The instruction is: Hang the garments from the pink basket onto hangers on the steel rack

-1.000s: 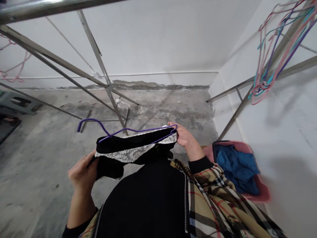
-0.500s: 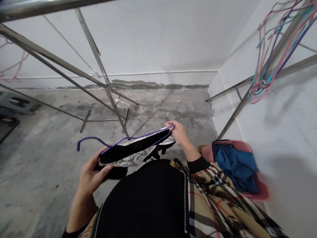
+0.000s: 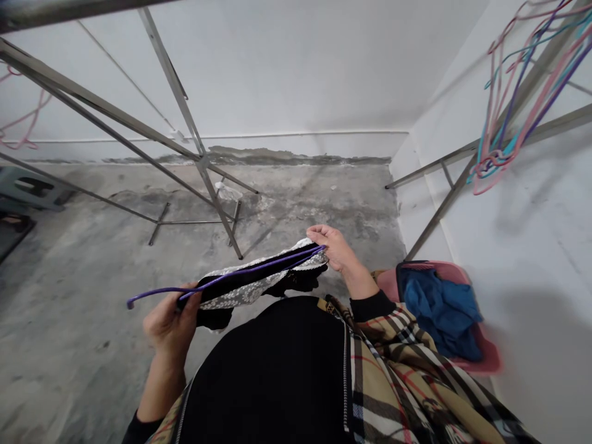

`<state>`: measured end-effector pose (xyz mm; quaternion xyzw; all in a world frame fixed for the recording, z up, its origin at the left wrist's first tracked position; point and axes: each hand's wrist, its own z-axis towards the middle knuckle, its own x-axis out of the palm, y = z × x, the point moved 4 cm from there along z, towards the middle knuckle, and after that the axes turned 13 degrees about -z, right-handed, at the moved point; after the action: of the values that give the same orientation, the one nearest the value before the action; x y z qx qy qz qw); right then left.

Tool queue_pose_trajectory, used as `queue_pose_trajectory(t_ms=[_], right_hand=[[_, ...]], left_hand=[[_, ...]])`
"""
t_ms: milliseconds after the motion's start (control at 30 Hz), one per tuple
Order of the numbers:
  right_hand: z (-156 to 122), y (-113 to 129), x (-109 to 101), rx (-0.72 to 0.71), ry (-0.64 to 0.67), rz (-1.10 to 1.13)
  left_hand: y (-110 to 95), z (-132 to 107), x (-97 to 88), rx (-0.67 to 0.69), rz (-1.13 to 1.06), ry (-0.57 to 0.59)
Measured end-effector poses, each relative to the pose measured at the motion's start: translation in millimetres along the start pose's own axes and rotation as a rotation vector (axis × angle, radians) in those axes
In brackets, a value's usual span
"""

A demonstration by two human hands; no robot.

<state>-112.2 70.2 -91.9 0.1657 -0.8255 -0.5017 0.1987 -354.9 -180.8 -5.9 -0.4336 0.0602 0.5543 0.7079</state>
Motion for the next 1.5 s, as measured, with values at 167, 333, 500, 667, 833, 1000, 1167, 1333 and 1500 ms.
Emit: queue_pose_trajectory(t_ms=[167, 333, 500, 667, 833, 1000, 1167, 1333, 1500], right_hand=[[-2, 7, -6, -0.155, -0.096, -0.039], [-4, 7, -4, -0.16, -0.042, -0.077], [-3, 5, 1, -0.023, 0.032, -0.049], [1, 8, -6, -0.113, -0.098, -0.076], [1, 7, -6, -0.184, -0.096, -0.153], [-1, 2, 4, 0.014, 0.127, -0.076], [2, 2, 8, 0.029, 0.131, -0.026], [13, -6, 1, 0.009, -0.014, 0.048], [22, -15, -12, -0.157, -0.225, -0.177]], left_hand=[[8, -4, 8.2, -0.076, -0.03, 0.088], [19, -5, 9.8, -0.152, 0.018, 0.021], [20, 1, 8.1, -0.181, 0.057, -0.019], [17, -2, 13.6, -0.157, 0.0, 0.125], [23, -7, 14.3, -0.238, 0.034, 0.102], [18, 3, 6.7, -0.275, 0.088, 0.003], [12, 12, 1.3, -0.291, 0.154, -0.019], [10, 8, 9.9, -0.325, 0.007, 0.132], [-6, 5, 19.7, -0.276, -0.152, 0.315]])
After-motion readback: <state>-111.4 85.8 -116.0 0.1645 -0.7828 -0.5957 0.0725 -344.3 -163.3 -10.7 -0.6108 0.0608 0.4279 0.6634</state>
